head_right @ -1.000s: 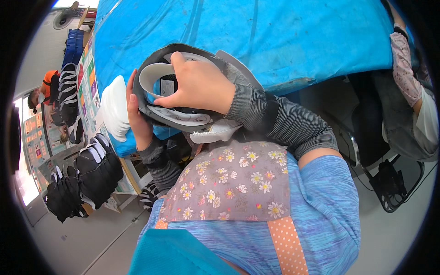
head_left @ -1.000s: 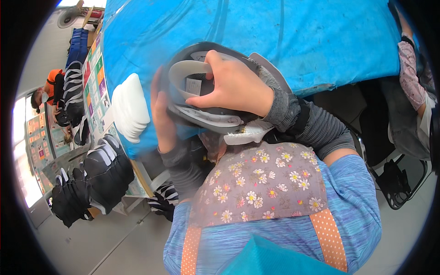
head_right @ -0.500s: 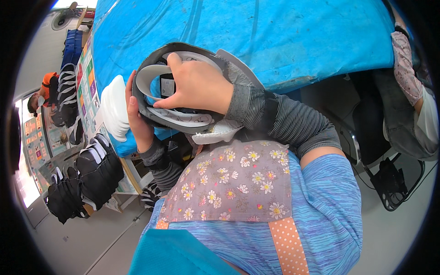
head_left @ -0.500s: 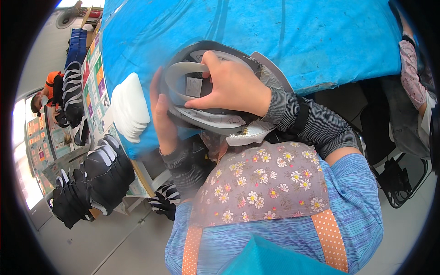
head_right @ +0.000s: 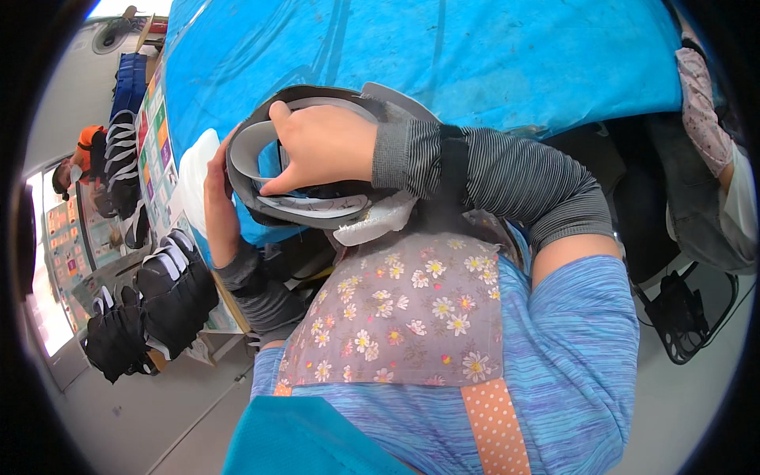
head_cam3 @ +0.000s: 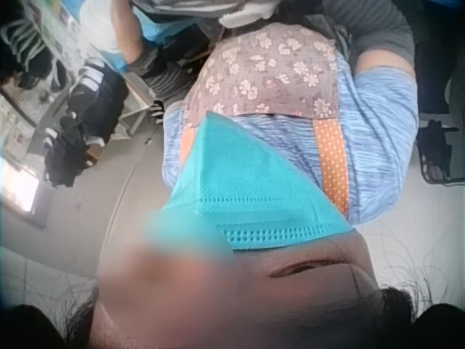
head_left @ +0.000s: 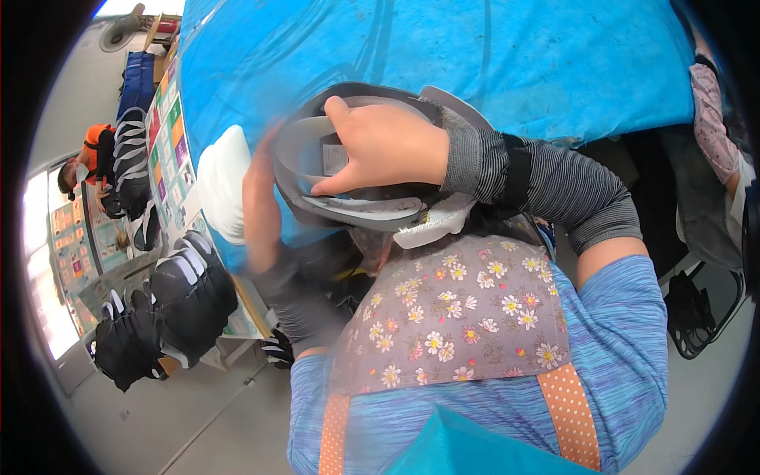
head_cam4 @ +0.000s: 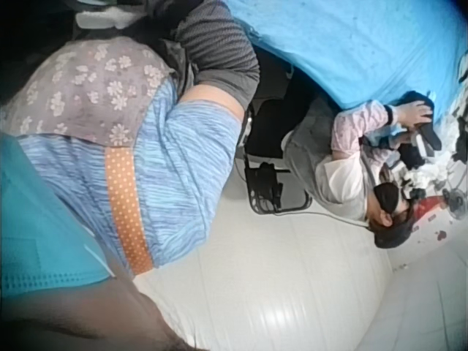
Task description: The person inserts white padding pieces into black shoe uppers by hand. They pick up the uppers from the table, place the padding inside, and set the assembled components aside on a stack.
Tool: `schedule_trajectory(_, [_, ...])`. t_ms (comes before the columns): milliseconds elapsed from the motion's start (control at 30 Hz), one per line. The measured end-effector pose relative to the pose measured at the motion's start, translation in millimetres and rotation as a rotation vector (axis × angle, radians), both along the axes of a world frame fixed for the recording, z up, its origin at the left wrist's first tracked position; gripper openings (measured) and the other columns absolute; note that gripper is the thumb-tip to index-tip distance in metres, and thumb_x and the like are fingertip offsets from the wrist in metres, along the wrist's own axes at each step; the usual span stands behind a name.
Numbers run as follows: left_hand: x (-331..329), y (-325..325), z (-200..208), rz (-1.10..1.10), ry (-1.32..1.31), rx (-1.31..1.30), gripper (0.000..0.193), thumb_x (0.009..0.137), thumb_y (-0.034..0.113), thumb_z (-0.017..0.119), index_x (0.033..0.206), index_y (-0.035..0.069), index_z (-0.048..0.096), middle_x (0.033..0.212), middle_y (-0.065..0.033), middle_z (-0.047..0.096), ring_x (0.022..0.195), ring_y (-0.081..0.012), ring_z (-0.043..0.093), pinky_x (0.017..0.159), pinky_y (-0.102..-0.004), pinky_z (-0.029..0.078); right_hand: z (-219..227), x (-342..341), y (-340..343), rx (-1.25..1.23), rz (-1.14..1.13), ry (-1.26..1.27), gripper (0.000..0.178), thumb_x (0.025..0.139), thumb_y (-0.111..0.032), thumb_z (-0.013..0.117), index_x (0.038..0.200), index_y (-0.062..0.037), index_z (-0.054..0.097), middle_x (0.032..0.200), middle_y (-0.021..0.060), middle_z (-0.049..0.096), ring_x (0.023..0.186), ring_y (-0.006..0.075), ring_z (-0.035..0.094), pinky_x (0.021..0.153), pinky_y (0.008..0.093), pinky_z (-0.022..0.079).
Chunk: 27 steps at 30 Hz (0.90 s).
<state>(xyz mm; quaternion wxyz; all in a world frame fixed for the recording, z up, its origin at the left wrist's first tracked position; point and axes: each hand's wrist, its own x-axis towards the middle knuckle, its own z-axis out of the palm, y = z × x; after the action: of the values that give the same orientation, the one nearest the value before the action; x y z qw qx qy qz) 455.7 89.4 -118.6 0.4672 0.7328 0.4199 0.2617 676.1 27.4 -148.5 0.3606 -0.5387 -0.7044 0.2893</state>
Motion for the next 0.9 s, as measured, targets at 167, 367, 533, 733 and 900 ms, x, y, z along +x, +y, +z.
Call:
schedule_trajectory(167, [0.9,19.6,27.3,-0.042,0.289,-0.091,0.044,0.100,0.024,0.057,0.136,-0.002,0.056,0.121,-0.0093,0.065,0.105,-0.0156,0.058,0.089,-0.0286,0.047,-6.4,-4.0,6.0,0.052,0.068,-0.044,0.079,0.072,-0.059,0.078,0.098,0.0096,0.049,0.075,0.0237,0.067,0.071,0.0362,0.070,0.065,0.0396,0.056])
schedule_trajectory(367, [10.3,29.9,42.8,-0.197,0.605,0.293,0.042,0.092,0.023,0.072,0.126,-0.001,0.064,0.116,-0.0082,0.068,0.099,-0.0130,0.063,0.081,-0.0266,0.051,-18.8,-9.1,16.4,0.098,0.076,0.022,0.080,0.072,-0.060,0.078,0.099,0.0096,0.049,0.075,0.0227,0.067,0.072,0.0366,0.069,0.066,0.0407,0.056])
schedule_trajectory(533, [24.8,38.9,49.0,-0.205,0.810,0.353,0.031,0.087,0.016,0.072,0.110,-0.004,0.067,0.095,-0.0122,0.072,0.084,-0.0166,0.068,0.072,-0.0299,0.053,-18.1,-16.1,18.7,0.049,0.107,0.053,0.075,0.074,-0.056,0.079,0.098,0.0058,0.045,0.078,0.0231,0.063,0.075,0.0387,0.065,0.066,0.0434,0.052])
schedule_trajectory(733, [36.9,33.3,53.8,-0.156,0.780,0.244,0.030,0.086,0.014,0.071,0.112,-0.001,0.068,0.096,-0.0119,0.072,0.075,-0.0158,0.066,0.067,-0.0293,0.052,-23.4,-19.2,21.2,0.069,0.118,0.025,0.082,0.073,-0.061,0.077,0.102,0.0102,0.048,0.077,0.0225,0.068,0.075,0.0374,0.070,0.066,0.0410,0.056])
schedule_trajectory(900, [32.5,32.8,45.3,-0.126,0.777,0.282,0.030,0.086,0.012,0.071,0.114,0.000,0.068,0.096,-0.0112,0.072,0.076,-0.0145,0.066,0.066,-0.0290,0.051,-28.2,-18.7,19.9,0.061,0.129,0.080,0.082,0.073,-0.058,0.079,0.103,0.0105,0.046,0.074,0.0221,0.067,0.073,0.0370,0.069,0.064,0.0414,0.056])
